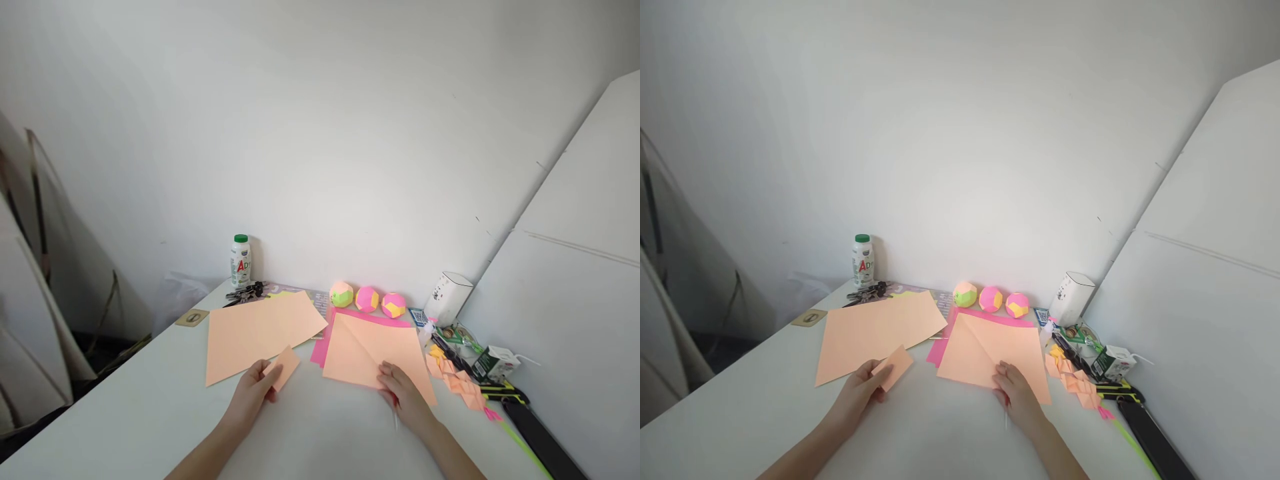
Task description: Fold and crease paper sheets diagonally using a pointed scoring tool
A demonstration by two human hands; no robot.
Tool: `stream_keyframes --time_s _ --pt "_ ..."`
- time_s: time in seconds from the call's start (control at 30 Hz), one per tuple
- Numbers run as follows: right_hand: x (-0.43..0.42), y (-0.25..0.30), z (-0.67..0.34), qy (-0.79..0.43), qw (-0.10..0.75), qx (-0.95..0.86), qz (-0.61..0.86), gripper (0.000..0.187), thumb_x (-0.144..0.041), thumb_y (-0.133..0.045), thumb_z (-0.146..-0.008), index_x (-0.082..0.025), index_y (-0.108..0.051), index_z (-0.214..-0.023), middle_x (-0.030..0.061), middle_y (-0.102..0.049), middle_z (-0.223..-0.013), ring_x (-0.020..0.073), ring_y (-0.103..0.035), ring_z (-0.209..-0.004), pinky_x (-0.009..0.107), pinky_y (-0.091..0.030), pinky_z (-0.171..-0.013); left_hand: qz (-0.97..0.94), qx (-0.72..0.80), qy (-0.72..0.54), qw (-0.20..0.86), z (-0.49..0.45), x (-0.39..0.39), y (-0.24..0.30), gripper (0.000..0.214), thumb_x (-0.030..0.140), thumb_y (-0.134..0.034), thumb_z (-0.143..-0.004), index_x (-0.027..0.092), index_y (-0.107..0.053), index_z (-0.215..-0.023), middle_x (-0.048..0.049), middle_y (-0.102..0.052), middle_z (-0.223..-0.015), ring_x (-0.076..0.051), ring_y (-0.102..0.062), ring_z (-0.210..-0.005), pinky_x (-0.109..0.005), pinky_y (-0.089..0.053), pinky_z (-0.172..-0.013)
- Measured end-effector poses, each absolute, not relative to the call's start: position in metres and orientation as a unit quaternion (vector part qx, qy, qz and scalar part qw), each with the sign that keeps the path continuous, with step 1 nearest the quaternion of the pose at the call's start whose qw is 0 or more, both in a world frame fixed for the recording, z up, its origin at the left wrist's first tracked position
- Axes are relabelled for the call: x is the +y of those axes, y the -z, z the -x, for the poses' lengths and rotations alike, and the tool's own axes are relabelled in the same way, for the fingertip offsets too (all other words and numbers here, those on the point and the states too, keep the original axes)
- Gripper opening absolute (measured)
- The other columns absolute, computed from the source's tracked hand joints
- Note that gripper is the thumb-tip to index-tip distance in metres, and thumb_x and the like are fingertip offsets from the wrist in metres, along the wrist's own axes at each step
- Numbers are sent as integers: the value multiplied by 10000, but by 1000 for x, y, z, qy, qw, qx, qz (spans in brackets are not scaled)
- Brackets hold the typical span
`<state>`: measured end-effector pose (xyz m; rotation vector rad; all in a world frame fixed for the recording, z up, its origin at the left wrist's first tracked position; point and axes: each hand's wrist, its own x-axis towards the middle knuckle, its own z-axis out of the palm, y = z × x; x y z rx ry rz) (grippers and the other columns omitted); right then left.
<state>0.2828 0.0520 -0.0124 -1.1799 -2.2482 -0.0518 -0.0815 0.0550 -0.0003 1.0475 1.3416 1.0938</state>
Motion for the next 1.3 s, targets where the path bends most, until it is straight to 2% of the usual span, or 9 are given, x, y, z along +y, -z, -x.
stream_keyframes --time_s 0.27,0.4,0.53,0.63,0.8,1.03,1.17,1.23,1.3 --pt "59 16 -277 30 370 -821 433 228 -186 -430 -923 -215 -652 -962 101 -677 -992 240 -601 -1049 441 -516 -886 -462 575 -435 516 82 51 0 510 700 -571 -681 223 -392 -697 44 -473 -521 -152 -451 -527 -227 -304 -510" --pt "30 9 -257 1 380 -829 411 210 -189 -425 -921 -221 -618 -999 78 -659 -920 197 -611 -925 361 -518 -819 -578 527 -386 489 58 28 9 419 582 -577 -738 207 -404 -660 49 -427 -581 -111 -374 -521 -219 -271 -498" --pt "4 15 -225 -160 357 -850 353 431 -495 -522 -865 -186 -541 -1165 83 -620 -902 182 -579 -787 302 -494 -712 -745 433 -298 411 24 -2 18 259 310 -631 -716 188 -435 -597 38 -446 -597 -104 -375 -558 -223 -268 -527" --pt "-3 26 -213 -224 294 -886 279 463 -631 -461 -850 -217 -614 -989 34 -608 -760 154 -528 -680 276 -447 -683 -790 387 -264 395 11 -11 17 247 268 -656 -683 183 -447 -582 33 -462 -603 -107 -405 -582 -223 -278 -542" --pt "1 29 -211 -262 270 -886 269 578 -711 -339 -852 -205 -615 -818 6 -545 -626 129 -462 -594 238 -373 -591 -727 482 -284 398 12 -8 13 275 342 -588 -745 189 -412 -601 39 -418 -579 -96 -341 -541 -218 -259 -501" --pt "-4 26 -210 -262 265 -857 357 471 -594 -421 -882 -184 -577 -709 -8 -465 -608 116 -438 -575 226 -317 -546 -745 435 -298 408 17 -11 19 254 331 -626 -735 201 -450 -605 15 -493 -612 -117 -414 -555 -234 -306 -504" --pt "-2 25 -212 -313 288 -815 393 424 -534 -422 -903 -180 -585 -736 -6 -493 -634 112 -434 -589 213 -328 -550 -805 350 -368 308 28 -2 17 269 460 -463 -849 217 -524 -751 -64 -593 -803 -173 -556 -736 -282 -452 -655" --pt "1 20 -211 -363 284 -785 414 424 -529 -433 -900 -166 -586 -743 -14 -488 -632 99 -409 -569 206 -312 -529 -825 397 -362 176 37 18 16 280 434 -362 -888 218 -538 -861 -95 -605 -923 -201 -574 -888 -329 -475 -786" --pt "2 12 -209 -409 276 -762 420 428 -532 -450 -888 -155 -575 -730 -24 -466 -614 88 -373 -543 204 -284 -503 -803 462 -354 129 48 51 15 260 395 -387 -886 198 -538 -963 -138 -584 -1068 -253 -533 -1053 -414 -435 -908"
